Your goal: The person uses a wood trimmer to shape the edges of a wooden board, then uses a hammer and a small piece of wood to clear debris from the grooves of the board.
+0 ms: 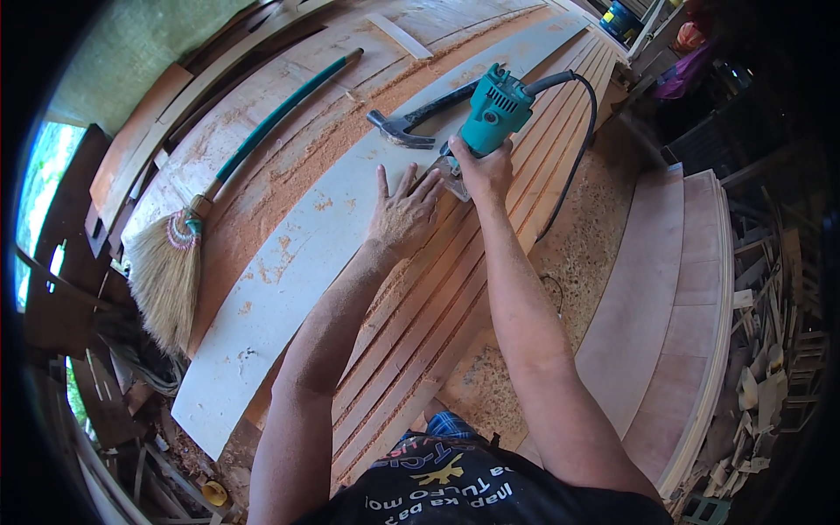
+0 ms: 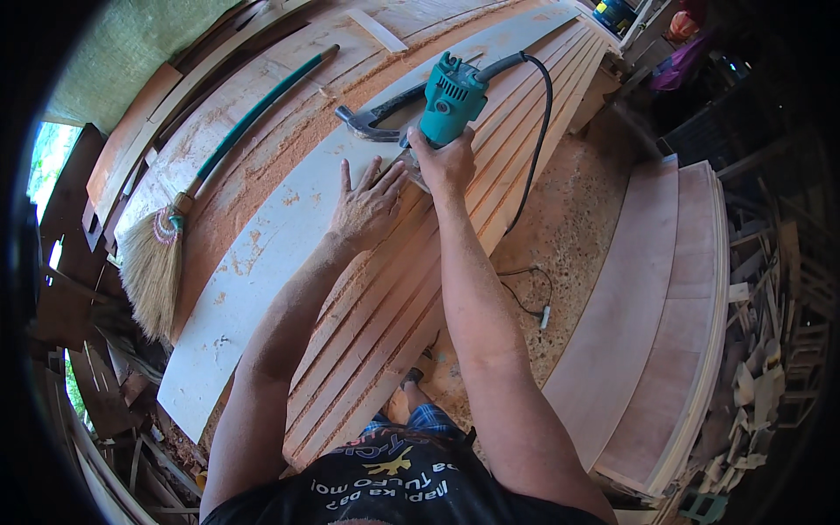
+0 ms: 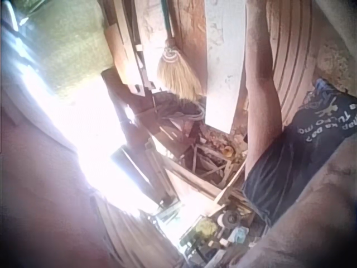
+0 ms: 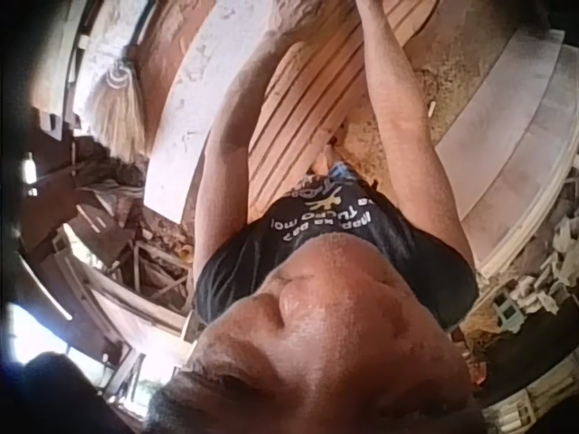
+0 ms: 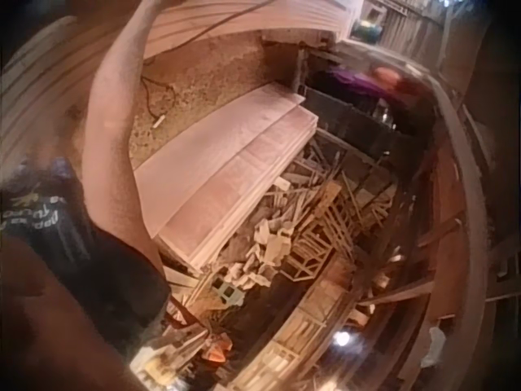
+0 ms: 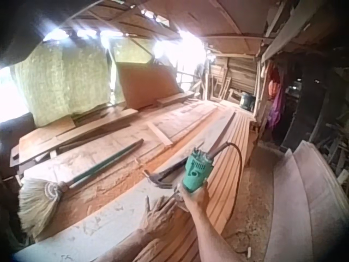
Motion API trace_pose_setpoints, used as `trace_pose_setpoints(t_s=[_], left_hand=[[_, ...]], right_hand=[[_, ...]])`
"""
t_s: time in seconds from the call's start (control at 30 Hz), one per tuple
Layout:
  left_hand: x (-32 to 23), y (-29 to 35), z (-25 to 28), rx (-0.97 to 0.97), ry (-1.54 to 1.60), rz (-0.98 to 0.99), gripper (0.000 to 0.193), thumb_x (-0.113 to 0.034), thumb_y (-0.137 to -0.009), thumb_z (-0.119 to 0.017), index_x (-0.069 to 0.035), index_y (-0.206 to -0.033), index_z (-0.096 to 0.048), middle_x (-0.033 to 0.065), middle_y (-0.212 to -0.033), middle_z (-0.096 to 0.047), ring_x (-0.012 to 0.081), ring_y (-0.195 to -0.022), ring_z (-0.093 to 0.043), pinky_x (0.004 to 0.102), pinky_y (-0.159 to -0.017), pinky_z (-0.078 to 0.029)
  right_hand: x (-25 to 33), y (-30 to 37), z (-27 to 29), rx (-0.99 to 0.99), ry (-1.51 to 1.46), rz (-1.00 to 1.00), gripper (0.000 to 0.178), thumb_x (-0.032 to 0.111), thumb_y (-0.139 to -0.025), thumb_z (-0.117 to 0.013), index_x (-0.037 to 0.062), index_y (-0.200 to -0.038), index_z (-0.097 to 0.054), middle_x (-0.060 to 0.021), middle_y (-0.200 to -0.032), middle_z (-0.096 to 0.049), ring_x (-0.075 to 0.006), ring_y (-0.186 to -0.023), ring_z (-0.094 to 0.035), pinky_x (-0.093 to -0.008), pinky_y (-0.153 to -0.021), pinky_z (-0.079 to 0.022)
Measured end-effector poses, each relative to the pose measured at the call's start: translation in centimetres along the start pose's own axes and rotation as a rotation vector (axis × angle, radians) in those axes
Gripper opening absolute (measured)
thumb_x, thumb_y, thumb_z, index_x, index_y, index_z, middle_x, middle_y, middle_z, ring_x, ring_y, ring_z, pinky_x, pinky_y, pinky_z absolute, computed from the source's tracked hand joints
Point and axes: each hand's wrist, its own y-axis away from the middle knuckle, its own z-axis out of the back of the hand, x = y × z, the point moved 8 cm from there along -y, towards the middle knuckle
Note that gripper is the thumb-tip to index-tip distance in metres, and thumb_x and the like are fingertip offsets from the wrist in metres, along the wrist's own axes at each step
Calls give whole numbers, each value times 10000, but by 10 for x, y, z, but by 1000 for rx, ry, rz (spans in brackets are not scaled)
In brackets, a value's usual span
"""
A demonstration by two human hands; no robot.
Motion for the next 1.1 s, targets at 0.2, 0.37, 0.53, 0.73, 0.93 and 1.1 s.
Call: trace_pose_setpoints(t_s=[0.2,0.37,0.53,0.73,0.93,1.1], left_hand=[[-3,-8,-2,33,8,7,507,-291,-955,-435,-135,-1436,-387,8,-1542,-289,264,-1434,-233,693,-1103,-60],[-5,-15,-4,-22,39,0,505,-285,-952,-446,-125,-1429,-398,18,-1530,-312,270,-1430,-240,682,-1110,-48],[-6,-24,-6,-19,34,-5,496,-284,-960,-435,-126,-1428,-399,18,-1530,-314,261,-1433,-236,678,-1112,-46],[-5,-34,-11,-36,24,-17,493,-274,-959,-430,-121,-1426,-401,27,-1525,-325,254,-1435,-238,666,-1119,-36],[-10,-46,-10,-55,18,-36,487,-251,-950,-435,-107,-1415,-414,29,-1513,-348,252,-1431,-252,664,-1120,-13],[-10,-55,-16,-58,4,-35,481,-250,-947,-437,-105,-1405,-425,29,-1507,-358,233,-1433,-252,667,-1118,-7]], right_hand=[[-8,-9,0,-10,15,-6,760,495,-676,-773,14,-1178,-466,-183,-1053,-645,-364,-969,-641,-463,-845,-508],[-9,-16,0,-6,-7,11,758,493,-678,-774,13,-1177,-465,-184,-1048,-646,-363,-962,-644,-463,-836,-512],[-11,-23,2,-7,-7,-1,751,486,-683,-775,10,-1178,-471,-176,-1035,-651,-357,-955,-648,-456,-834,-514],[-13,-34,0,-16,-9,23,766,498,-679,-775,-1,-1174,-469,-184,-1025,-653,-360,-954,-649,-459,-836,-512],[-21,-47,1,-20,-10,30,794,511,-678,-769,-6,-1192,-454,-192,-1029,-651,-367,-959,-647,-459,-844,-509],[-25,-56,0,-14,7,5,801,519,-671,-770,-5,-1192,-458,-194,-1041,-649,-368,-965,-646,-455,-849,-510]])
